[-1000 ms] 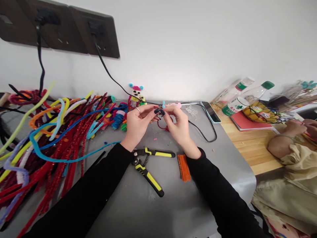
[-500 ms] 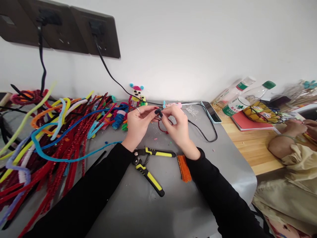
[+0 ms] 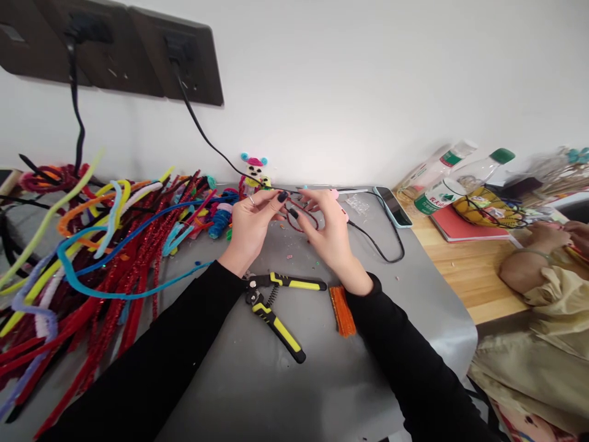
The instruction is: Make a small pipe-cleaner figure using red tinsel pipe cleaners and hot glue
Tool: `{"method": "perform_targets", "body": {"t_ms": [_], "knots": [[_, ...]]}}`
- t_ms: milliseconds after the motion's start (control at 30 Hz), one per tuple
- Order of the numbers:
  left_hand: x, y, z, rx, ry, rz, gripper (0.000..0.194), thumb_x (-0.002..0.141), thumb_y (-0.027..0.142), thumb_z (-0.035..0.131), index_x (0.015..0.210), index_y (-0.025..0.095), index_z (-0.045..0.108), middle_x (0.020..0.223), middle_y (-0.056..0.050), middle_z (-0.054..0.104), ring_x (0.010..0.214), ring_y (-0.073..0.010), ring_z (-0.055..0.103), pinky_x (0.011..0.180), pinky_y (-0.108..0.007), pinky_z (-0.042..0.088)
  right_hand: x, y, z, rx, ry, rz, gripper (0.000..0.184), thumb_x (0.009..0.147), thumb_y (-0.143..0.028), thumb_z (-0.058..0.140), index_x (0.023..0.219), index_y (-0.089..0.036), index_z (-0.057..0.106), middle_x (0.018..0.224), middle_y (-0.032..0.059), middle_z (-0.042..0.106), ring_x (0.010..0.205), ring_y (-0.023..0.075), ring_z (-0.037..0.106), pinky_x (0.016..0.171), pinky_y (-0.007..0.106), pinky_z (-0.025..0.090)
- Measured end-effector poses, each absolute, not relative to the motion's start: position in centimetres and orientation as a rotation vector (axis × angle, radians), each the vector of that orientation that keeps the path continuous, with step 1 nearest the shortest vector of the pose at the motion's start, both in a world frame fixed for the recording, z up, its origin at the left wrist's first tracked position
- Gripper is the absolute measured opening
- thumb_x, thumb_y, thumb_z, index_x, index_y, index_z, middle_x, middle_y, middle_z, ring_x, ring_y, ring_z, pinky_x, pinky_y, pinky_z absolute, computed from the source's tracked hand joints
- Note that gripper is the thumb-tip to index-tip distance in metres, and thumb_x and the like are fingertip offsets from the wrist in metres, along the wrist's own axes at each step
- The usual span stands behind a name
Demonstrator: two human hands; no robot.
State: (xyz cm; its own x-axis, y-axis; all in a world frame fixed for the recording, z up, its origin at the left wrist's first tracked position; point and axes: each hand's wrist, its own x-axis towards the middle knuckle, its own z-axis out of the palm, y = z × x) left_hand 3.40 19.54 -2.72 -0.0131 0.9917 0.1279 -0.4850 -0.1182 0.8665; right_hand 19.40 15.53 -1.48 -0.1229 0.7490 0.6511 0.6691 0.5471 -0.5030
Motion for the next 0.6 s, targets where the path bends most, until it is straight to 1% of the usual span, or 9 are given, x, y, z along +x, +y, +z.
{"method": "perform_targets", "body": {"t_ms": [100, 200, 300, 367, 500, 600], "knots": [[2.7, 20.3, -2.8, 0.805, 0.766, 1.568, 0.040, 0.058, 0.044, 0.103, 0.082, 0.018, 0.084, 0.074, -0.002, 0.075, 0.060, -0.0105, 0.063, 0.057, -0.022, 0.054, 19.6, 15.7, -1.9, -1.195, -1.891, 0.072, 0.041, 0.100, -0.027, 0.064, 0.141, -0.022, 0.056, 0.121, 0.0125, 0.068, 0.114, 0.0269, 0.065, 0.100, 0.045, 0.056], [2.1, 21.1, -3.0, 0.651, 0.798, 1.631, 0.026, 0.065, 0.030, 0.101, 0.076, 0.017, 0.080, 0.073, -0.001, 0.073, 0.062, -0.0096, 0.065, 0.061, -0.021, 0.054, 19.7, 15.8, -2.2, -1.218, -1.993, 0.013, 0.051, 0.101, -0.031, 0.066, 0.149, -0.023, 0.050, 0.132, 0.0148, 0.065, 0.125, 0.0307, 0.062, 0.108, 0.051, 0.053], [1.8, 21.5, -3.0, 0.535, 0.827, 1.649, 0.021, 0.069, 0.020, 0.097, 0.073, 0.016, 0.077, 0.072, 0.001, 0.071, 0.064, -0.0087, 0.065, 0.064, -0.020, 0.056, 19.6, 15.8, -2.5, -1.251, -2.086, -0.031, 0.061, 0.099, -0.034, 0.069, 0.154, -0.022, 0.046, 0.139, 0.0162, 0.064, 0.130, 0.0340, 0.060, 0.111, 0.055, 0.050], [1.8, 21.5, -2.9, 0.508, 0.834, 1.653, 0.021, 0.068, 0.018, 0.097, 0.072, 0.017, 0.076, 0.072, 0.002, 0.070, 0.063, -0.0074, 0.064, 0.063, -0.019, 0.056, 19.6, 15.8, -2.6, -1.283, -2.109, -0.053, 0.060, 0.099, -0.032, 0.069, 0.154, -0.021, 0.048, 0.138, 0.0168, 0.065, 0.128, 0.0353, 0.061, 0.111, 0.056, 0.050], [1.8, 21.6, -3.0, 0.517, 0.850, 1.659, 0.020, 0.068, 0.019, 0.096, 0.071, 0.018, 0.076, 0.072, 0.003, 0.070, 0.063, -0.0063, 0.064, 0.063, -0.016, 0.057, 19.7, 15.9, -2.7, -1.330, -2.103, -0.096, 0.051, 0.101, -0.032, 0.066, 0.149, -0.019, 0.055, 0.128, 0.0166, 0.070, 0.121, 0.0356, 0.065, 0.106, 0.056, 0.051], [1.6, 21.7, -3.2, 0.549, 0.860, 1.657, 0.020, 0.070, 0.021, 0.095, 0.072, 0.019, 0.075, 0.074, 0.003, 0.071, 0.064, -0.0060, 0.064, 0.066, -0.017, 0.058, 19.8, 15.9, -2.6, -1.350, -2.096, -0.107, 0.054, 0.098, -0.035, 0.070, 0.148, -0.019, 0.056, 0.126, 0.0157, 0.071, 0.118, 0.0355, 0.065, 0.105, 0.056, 0.051]]}}
